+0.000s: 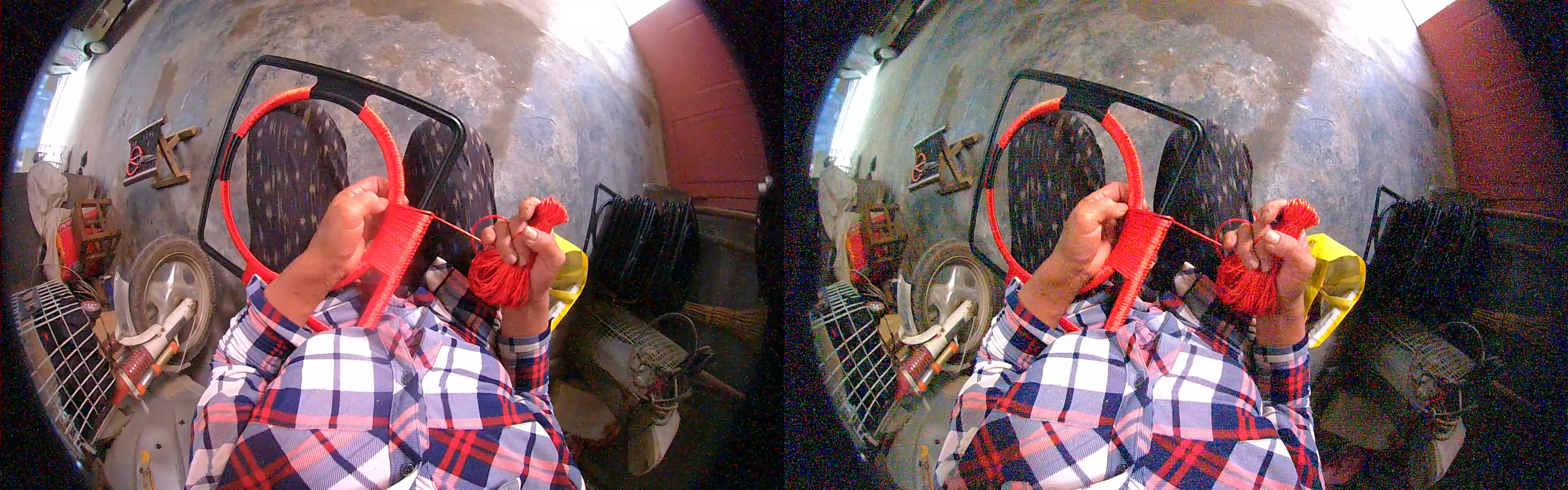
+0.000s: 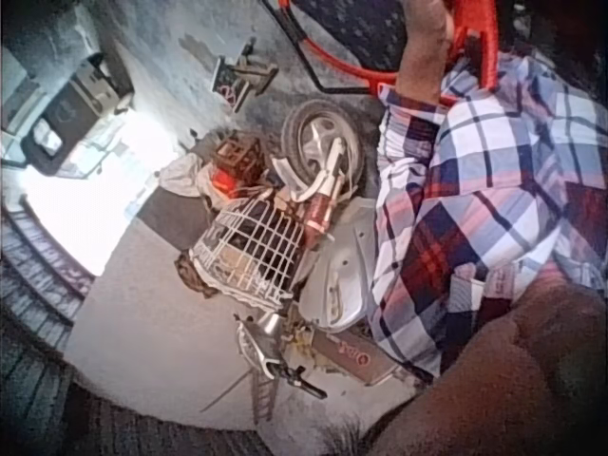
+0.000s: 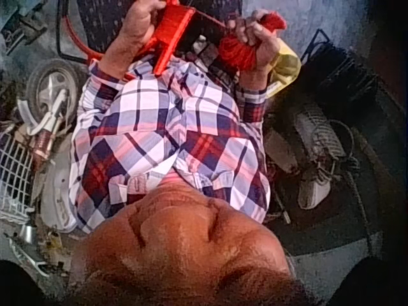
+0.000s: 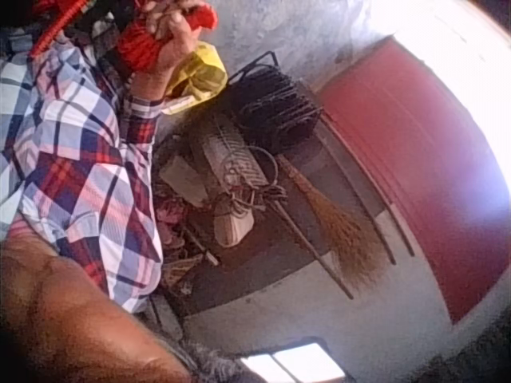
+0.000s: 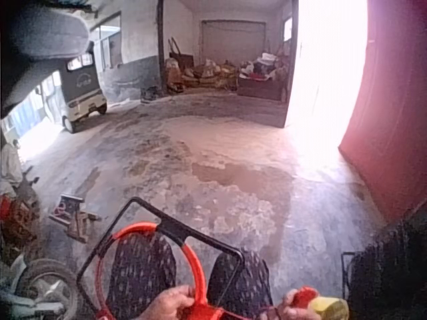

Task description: The person wraps a red plastic rope around the rim of a black steering wheel. They hold the wheel in their lap and repeatedly loop the rope around the frame, pulling it tight to cover the surface.

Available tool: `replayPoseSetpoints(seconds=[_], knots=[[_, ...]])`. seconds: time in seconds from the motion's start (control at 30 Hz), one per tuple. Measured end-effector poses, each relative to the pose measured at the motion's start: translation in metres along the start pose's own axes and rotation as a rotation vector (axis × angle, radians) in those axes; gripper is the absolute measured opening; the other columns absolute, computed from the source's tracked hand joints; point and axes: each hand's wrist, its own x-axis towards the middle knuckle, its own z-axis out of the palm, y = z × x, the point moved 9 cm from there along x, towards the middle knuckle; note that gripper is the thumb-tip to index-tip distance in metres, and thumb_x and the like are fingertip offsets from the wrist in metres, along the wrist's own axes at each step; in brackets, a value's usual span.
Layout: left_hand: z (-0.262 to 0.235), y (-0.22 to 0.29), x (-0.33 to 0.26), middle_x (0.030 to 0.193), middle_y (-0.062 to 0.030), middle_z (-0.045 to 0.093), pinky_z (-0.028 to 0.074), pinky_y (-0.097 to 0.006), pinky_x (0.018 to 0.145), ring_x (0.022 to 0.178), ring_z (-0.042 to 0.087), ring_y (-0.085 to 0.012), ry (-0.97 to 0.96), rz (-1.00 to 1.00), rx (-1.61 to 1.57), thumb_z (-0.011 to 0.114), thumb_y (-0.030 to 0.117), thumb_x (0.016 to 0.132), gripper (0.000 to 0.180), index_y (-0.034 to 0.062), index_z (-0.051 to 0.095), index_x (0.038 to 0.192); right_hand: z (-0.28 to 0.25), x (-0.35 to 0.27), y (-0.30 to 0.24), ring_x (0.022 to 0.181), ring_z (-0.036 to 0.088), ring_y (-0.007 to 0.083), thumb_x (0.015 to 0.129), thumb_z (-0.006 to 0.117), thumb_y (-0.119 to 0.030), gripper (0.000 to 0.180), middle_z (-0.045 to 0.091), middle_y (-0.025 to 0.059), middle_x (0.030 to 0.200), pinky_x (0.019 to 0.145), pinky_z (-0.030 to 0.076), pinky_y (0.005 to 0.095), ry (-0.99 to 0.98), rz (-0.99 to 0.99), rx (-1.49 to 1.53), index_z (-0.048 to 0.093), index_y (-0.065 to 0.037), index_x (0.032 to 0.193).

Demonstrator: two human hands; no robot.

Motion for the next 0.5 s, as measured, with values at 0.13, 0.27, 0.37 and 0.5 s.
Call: replayPoseSetpoints(seconds=[0.13,0.27,0.37,0.5], knots=[[0.0022,-0.0011,-0.0010,0.097,-0.0093,0.066,0.054,-0.035,0.086,0.089,0.066,-0.0200,-0.019,-0.018,0.005,0.050,0.010,0.086,0.024,-0.0001,0.059,0.106,-0.0006,-0.0009,0.0009,0.049,0.044,0.0137,0.083,0.058,-0.009,0.016,0.040,-0.0006,0.055,0.072,0.051,0.0392,0.002,0.007,0.012,0.055,-0.003,0.098],[0.0015,-0.0017,0.0001,0.096,-0.0094,0.066,0.055,-0.035,0.084,0.087,0.066,-0.0199,-0.022,-0.018,-0.006,0.050,0.010,0.086,0.023,0.0000,0.059,0.105,-0.0007,-0.0019,0.0024,0.048,0.043,0.0135,0.083,0.058,-0.010,0.017,0.040,-0.0008,0.055,0.071,0.050,0.0388,0.010,0.020,0.000,0.054,-0.004,0.098],[0.0019,-0.0012,0.0010,0.093,-0.0091,0.065,0.055,-0.034,0.082,0.084,0.066,-0.0197,-0.019,-0.019,0.013,0.049,0.008,0.084,0.022,0.0002,0.058,0.103,-0.0026,-0.0027,0.0037,0.048,0.043,0.0133,0.083,0.058,-0.010,0.018,0.040,-0.0010,0.055,0.068,0.048,0.0383,0.003,0.022,-0.005,0.054,-0.004,0.100],[0.0032,0.0024,0.0048,0.088,-0.0081,0.064,0.055,-0.033,0.078,0.079,0.064,-0.0187,0.026,0.000,0.123,0.046,0.004,0.079,0.023,0.0008,0.057,0.099,-0.0006,-0.0041,0.0034,0.048,0.043,0.0132,0.083,0.058,-0.010,0.021,0.041,-0.0012,0.054,0.066,0.046,0.0377,0.012,0.024,-0.033,0.055,-0.004,0.102]])
